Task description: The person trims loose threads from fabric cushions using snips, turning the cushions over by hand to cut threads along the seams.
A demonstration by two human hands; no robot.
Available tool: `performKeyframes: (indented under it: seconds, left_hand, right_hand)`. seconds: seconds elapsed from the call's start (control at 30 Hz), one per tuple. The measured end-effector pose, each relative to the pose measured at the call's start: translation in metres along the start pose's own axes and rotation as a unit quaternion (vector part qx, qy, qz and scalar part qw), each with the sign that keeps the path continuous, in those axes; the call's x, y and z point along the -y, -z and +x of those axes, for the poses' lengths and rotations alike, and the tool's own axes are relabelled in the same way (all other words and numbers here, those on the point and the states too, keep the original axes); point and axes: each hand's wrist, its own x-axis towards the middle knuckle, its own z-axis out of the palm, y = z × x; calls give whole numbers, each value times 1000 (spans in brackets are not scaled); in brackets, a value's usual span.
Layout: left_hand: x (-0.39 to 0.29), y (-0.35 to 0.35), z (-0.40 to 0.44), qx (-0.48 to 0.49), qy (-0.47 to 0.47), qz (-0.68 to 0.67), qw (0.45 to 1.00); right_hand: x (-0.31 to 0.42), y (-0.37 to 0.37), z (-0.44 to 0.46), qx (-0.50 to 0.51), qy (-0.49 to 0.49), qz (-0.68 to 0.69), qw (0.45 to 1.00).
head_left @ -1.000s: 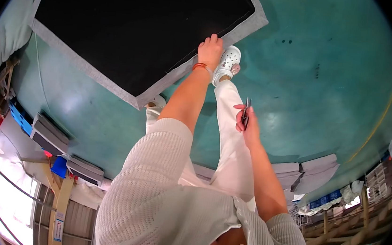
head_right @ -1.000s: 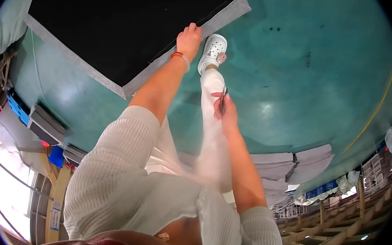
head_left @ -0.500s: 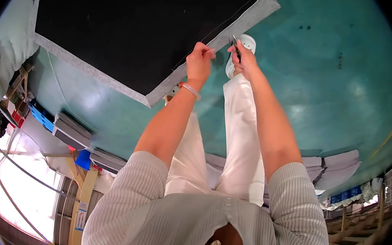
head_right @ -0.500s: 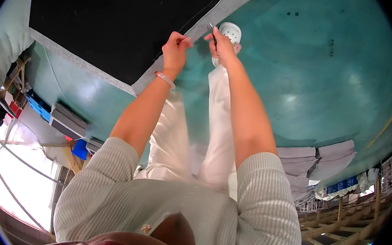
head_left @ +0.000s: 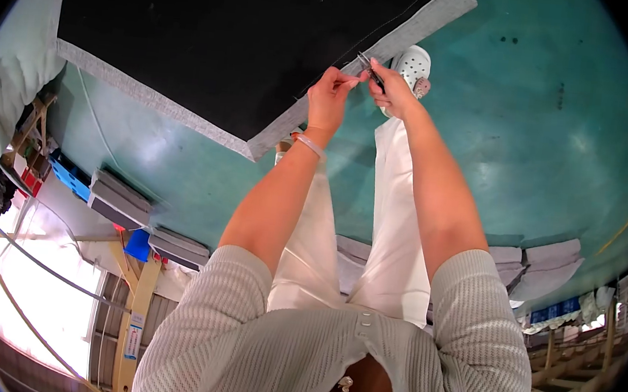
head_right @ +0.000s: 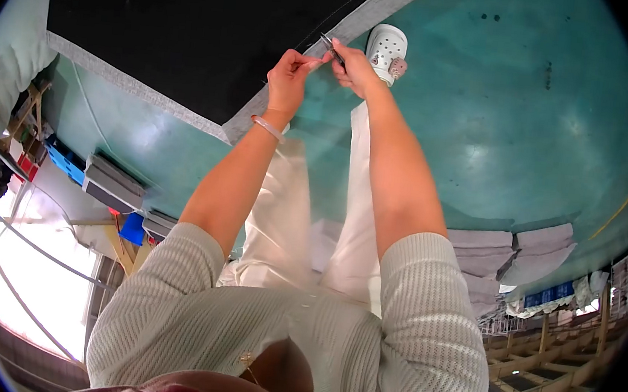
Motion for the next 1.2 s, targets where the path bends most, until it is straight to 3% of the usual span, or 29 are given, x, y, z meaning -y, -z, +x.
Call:
performKeyframes:
  seconds: [0.93,1.2]
  left_hand:
    - [7,1,2,-36,3,22,999]
    - [12,1,3,-29,13,23,999]
  right_hand:
    - [0,22,3,22,0,-88,996]
    - [-2,21,5,43,0,-50,998]
